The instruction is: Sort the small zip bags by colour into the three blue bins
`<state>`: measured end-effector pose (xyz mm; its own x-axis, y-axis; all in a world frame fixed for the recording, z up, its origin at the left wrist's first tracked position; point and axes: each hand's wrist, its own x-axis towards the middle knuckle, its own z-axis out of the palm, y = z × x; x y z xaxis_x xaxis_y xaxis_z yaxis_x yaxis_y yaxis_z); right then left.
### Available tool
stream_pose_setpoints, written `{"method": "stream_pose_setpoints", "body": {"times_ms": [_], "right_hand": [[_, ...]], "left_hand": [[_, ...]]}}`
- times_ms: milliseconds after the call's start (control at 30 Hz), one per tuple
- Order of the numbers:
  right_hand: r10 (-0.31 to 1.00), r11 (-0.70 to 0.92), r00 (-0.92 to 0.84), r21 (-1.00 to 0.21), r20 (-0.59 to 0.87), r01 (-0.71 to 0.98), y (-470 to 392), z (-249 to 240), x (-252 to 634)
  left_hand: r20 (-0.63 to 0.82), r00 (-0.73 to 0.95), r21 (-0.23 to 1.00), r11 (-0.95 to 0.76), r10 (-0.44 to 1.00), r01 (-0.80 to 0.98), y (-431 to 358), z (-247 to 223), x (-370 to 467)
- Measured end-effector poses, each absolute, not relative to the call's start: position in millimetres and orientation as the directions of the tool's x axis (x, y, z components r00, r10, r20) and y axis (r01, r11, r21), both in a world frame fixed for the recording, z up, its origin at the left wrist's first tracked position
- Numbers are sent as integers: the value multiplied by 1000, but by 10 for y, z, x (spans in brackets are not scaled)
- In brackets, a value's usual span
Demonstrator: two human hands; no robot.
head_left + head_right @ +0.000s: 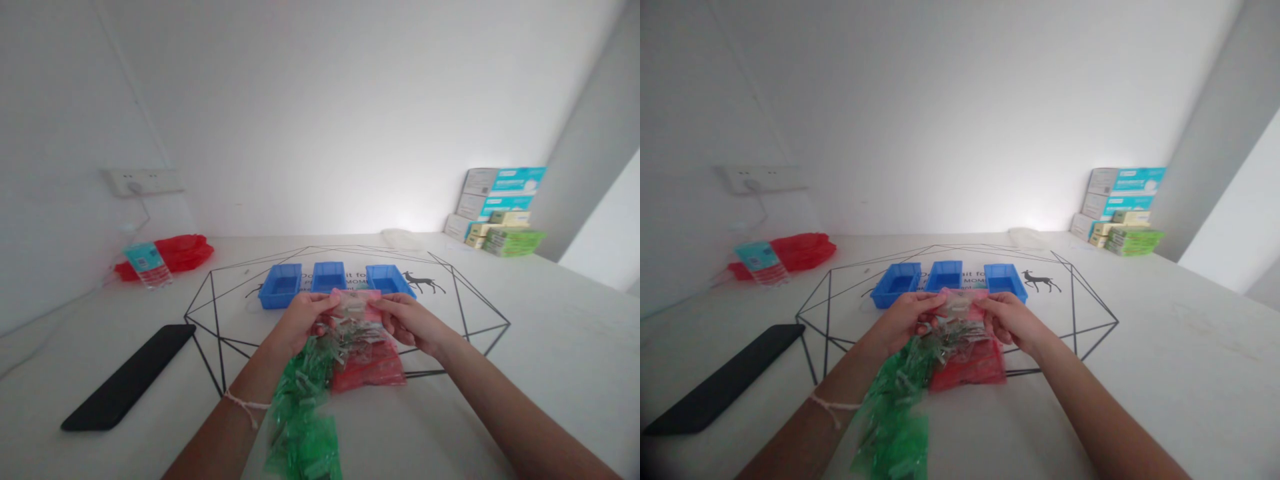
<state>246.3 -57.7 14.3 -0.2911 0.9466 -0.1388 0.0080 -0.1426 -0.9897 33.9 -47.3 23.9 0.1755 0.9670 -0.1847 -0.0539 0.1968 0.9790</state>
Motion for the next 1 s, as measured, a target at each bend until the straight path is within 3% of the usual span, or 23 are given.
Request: {"method": "stream_pose_setpoints", "body": {"times_ms": [133,267,433,667,800,1000], "right_hand": [[953,-76,-294,-997,-71,-7,-546,129,2490],[948,179,-273,-983,162,37,-462,63,2509],[848,518,-234,-836,475,181,-410,-8,2500],[870,489,-211,-833,445,260,-451,13,2483],[886,448,-258,-857,386,256,-486,58,2469],[905,404,-256,-872,339,277,-518,94,2439]], "left_hand": [[-141,149,986,152,979,-70,-458,220,319],[37,129,999,-38,991,2,-398,190,262],[182,112,970,-197,977,140,-322,179,200],[182,169,966,-208,969,152,-306,172,167],[113,214,992,-123,970,35,-309,154,167],[174,234,985,-168,957,-46,-341,194,202]]}}
